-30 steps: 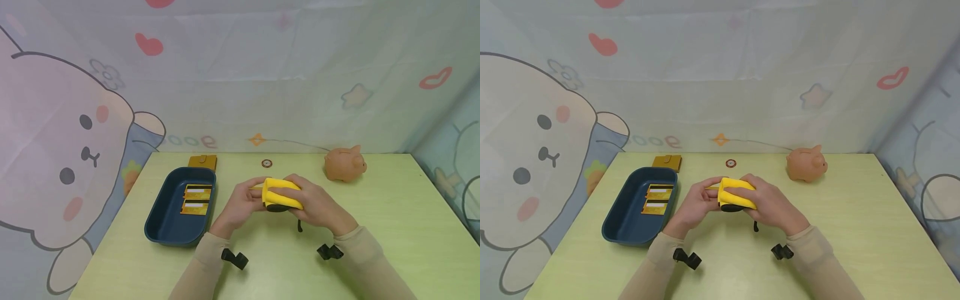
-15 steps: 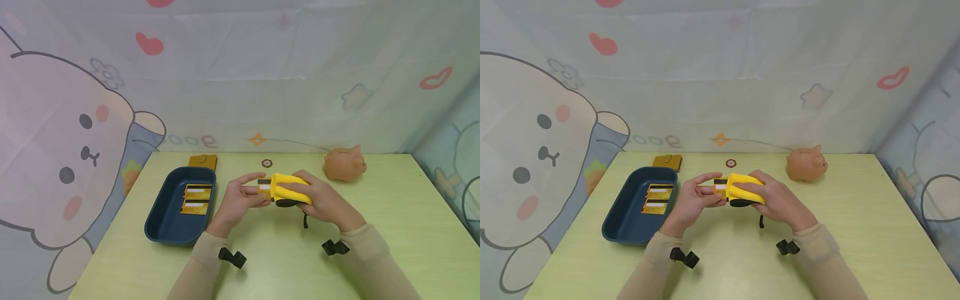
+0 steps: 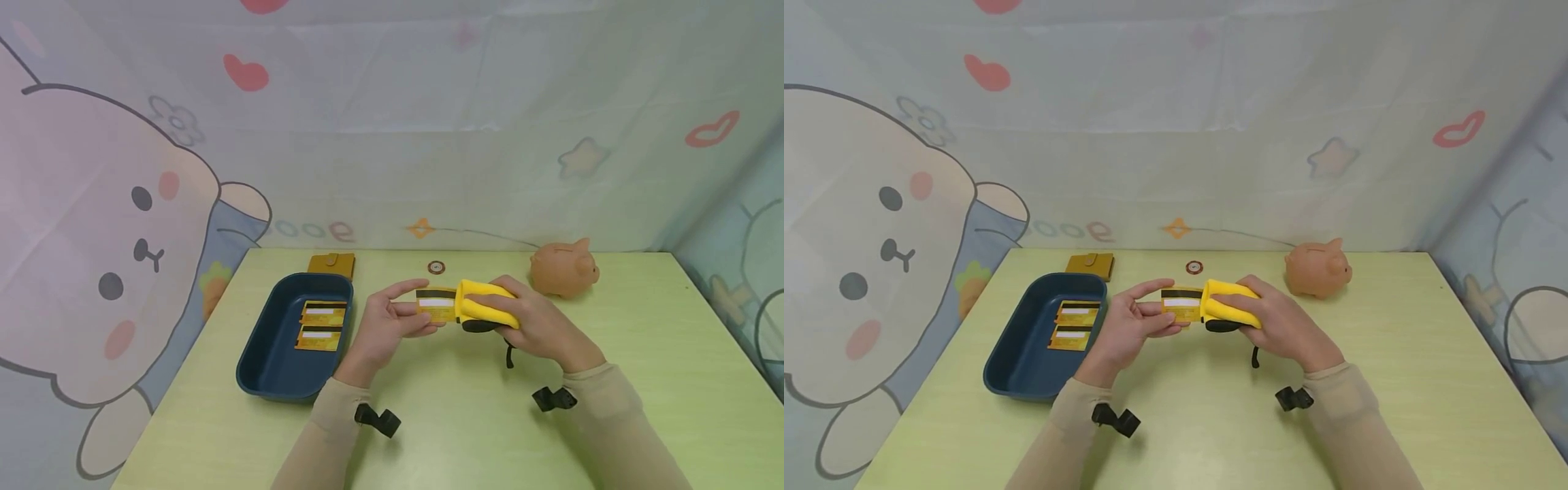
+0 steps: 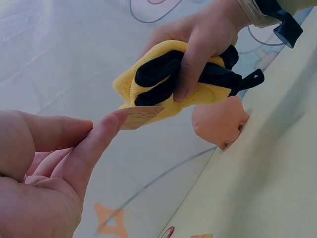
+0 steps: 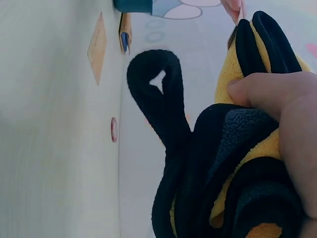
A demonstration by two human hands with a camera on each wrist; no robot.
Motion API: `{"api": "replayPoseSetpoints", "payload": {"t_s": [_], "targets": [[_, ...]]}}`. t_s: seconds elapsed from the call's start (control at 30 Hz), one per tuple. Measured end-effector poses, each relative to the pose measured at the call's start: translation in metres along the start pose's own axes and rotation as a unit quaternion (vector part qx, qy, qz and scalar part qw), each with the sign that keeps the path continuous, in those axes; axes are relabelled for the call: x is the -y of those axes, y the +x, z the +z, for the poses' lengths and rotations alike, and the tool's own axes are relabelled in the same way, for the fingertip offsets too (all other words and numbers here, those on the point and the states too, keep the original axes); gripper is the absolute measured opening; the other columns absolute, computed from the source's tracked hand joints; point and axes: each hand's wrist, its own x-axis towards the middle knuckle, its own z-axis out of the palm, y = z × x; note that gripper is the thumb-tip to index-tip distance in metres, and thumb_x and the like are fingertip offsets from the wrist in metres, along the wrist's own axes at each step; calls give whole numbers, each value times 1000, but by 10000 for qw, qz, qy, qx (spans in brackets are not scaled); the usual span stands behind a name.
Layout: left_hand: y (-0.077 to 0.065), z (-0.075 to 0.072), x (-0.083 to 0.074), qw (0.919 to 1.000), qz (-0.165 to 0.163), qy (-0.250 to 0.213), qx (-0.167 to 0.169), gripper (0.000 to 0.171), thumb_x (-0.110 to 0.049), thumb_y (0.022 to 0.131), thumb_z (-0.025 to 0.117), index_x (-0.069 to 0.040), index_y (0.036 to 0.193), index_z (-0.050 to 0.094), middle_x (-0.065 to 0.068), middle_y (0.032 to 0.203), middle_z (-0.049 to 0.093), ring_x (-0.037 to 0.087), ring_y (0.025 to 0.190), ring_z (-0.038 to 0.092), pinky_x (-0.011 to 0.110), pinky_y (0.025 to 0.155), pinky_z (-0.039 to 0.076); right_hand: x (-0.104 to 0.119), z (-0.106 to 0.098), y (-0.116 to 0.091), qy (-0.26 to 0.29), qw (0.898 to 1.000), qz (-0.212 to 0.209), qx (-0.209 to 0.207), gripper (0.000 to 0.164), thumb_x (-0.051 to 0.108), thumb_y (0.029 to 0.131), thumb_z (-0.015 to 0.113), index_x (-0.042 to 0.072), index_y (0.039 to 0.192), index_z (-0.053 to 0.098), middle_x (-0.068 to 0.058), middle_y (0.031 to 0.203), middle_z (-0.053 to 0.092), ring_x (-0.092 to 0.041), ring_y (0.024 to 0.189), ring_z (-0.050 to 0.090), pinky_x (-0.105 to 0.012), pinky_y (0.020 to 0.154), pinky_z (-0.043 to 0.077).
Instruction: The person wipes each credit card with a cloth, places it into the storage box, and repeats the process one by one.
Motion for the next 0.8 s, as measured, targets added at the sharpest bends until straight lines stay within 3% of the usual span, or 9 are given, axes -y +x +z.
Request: {"api": "replayPoseSetpoints", "payload": {"t_s": [0.17, 0.37, 0.6, 0.8], "targets": [[-1, 0, -3, 9999, -99, -14, -51, 56, 13, 95, 68, -8, 146, 61, 31, 107, 75, 36, 94, 79, 43, 85, 64, -4, -1, -2, -130, 9999, 4, -40, 64, -10, 76, 81, 18, 133, 70, -11, 122, 60, -22, 90, 62, -38, 70, 59], [-2, 3, -1, 9998, -94, 110, -141, 56, 13, 94, 68, -6, 146, 60, 16, 76, 73, 38, 94, 78, 41, 82, 65, -9, -1, -5, -510, 9984, -14, -232, 71, -7, 74, 84, 19, 138, 67, -14, 119, 61, -23, 84, 60, -37, 64, 58], [-2, 7, 1, 9979, -187, 510, -340, 58, 13, 93, 69, -9, 146, 60, 25, 90, 76, 46, 98, 76, 42, 78, 65, -12, -1, -6, -599, 9965, 249, -528, 73, -6, 74, 84, 22, 139, 67, -14, 118, 61, -27, 89, 62, -43, 67, 59], [-5, 4, -5, 9949, -141, 940, -348, 54, 8, 94, 71, -12, 143, 61, 25, 91, 77, 40, 98, 77, 43, 75, 66, -14, -5, -7, -427, 9963, 295, -691, 73, -9, 73, 79, 19, 140, 67, -17, 121, 60, -29, 90, 63, -45, 69, 59]]}}
